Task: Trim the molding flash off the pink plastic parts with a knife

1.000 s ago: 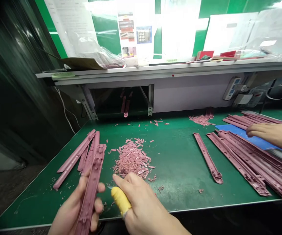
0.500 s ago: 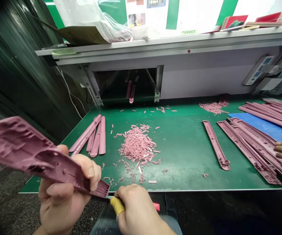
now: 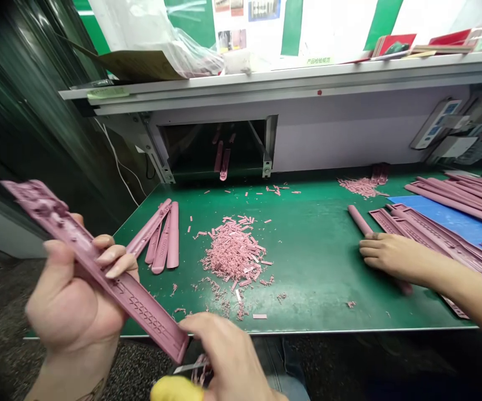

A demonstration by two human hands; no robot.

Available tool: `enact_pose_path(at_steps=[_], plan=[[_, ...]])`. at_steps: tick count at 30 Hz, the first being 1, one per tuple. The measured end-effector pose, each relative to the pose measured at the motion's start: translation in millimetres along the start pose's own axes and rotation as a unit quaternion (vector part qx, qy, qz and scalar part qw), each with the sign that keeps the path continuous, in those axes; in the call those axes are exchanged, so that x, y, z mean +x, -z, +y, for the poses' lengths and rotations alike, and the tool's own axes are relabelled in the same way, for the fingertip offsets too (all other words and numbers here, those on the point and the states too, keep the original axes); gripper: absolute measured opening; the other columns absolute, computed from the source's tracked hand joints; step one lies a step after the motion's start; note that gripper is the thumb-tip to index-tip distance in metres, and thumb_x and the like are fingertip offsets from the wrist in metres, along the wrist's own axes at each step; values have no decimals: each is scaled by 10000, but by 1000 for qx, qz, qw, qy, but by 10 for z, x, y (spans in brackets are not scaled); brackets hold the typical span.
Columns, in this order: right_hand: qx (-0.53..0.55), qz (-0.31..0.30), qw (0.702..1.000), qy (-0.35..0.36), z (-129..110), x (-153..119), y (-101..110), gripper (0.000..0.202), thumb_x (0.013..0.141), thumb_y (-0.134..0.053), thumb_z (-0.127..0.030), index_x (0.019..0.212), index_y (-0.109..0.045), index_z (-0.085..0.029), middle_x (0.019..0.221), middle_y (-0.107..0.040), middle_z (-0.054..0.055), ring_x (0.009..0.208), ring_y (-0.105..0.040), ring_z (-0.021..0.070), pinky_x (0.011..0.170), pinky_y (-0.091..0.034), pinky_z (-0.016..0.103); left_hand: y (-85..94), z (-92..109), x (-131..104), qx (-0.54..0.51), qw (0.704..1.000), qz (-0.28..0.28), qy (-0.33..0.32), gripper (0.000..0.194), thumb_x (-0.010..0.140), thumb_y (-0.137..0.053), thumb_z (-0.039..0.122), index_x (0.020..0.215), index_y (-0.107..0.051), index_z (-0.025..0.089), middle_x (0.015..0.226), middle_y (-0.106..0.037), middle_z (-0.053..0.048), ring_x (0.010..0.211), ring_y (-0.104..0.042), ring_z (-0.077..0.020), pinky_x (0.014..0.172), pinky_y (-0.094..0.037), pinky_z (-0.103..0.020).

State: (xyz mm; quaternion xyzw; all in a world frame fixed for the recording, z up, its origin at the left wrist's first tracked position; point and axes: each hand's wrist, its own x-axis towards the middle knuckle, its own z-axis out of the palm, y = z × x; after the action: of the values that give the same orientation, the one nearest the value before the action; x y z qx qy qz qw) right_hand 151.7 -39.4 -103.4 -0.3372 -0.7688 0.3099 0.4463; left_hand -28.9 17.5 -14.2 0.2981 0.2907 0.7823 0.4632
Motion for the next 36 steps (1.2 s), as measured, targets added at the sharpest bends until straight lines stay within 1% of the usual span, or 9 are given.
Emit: enact_pose_path(at_steps=[3,5,7,11,18,21,27,30,36], plan=[[45,-11,999,-8,-37,97,22,206,868,-600,-385,931,-633,-192,761,-668,37,672,-610,149,639,-483,229,144,-130,-35,186,978,24,-89,451,917,-526,280,1358,-442,328,1241,-534,0,1186,-470,-157,1006,-386,-290],[74,-26,994,-78,-49,166,140,215,860,-607,-394,840,-636,-183,637,-613,-6,538,-530,111,520,-424,202,250,-200,-145,378,890,-35,-252,698,816,-672,220,1411,-355,401,1498,-318,62,1402,-183,-231,1147,-144,-394],[116,-56,980,-153,-68,223,317,270,846,-611,-439,776,-614,-178,601,-595,-16,518,-508,103,502,-403,200,349,-224,-252,491,782,-173,-342,701,742,-741,209,1346,-462,431,1470,-404,77,1377,-263,-290,1144,-122,-464],[190,-119,954,-200,-119,268,638,340,903,-483,-533,911,-554,-200,713,-643,15,616,-567,127,612,-462,241,468,-88,-216,558,612,-480,-290,558,847,-582,146,1363,-485,336,1137,-705,-52,955,-654,-259,860,-475,-367],[-174,-48,982,53,-20,248,579,433,922,-434,-561,859,-625,-178,659,-587,30,582,-517,155,525,-338,264,395,275,175,641,457,-565,-245,564,893,-443,94,1381,-438,378,1376,-547,-4,1325,-413,-283,1102,-257,-492],[-306,-46,944,110,-16,335,475,466,888,-477,-594,752,-614,-171,608,-544,25,526,-448,154,478,-241,286,291,334,190,627,436,-596,-249,592,892,-376,59,1389,-424,377,1379,-542,12,1351,-376,-271,1134,-138,-498],[-367,-90,912,160,-44,439,478,399,980,-386,-342,637,-520,-188,582,-503,9,503,-364,139,478,-184,294,182,435,187,585,479,-614,-228,628,837,-444,36,1369,-462,368,1313,-605,-15,1317,-425,-287,1138,-95,-485],[-364,-92,912,165,-34,423,504,396,990,-353,-315,649,-510,-189,596,-499,10,516,-358,144,485,-186,295,197,457,163,590,449,-617,-265,598,844,-460,61,1381,-457,323,1289,-625,-33,1301,-446,-294,1140,-98,-485],[-352,-66,910,209,-47,388,522,421,1007,-281,-248,650,-494,-180,601,-476,11,526,-328,150,504,-190,298,285,420,4,628,431,-563,-320,482,900,-390,29,1317,-512,237,1182,-669,-44,1142,-562,-214,1039,-359,-400]])
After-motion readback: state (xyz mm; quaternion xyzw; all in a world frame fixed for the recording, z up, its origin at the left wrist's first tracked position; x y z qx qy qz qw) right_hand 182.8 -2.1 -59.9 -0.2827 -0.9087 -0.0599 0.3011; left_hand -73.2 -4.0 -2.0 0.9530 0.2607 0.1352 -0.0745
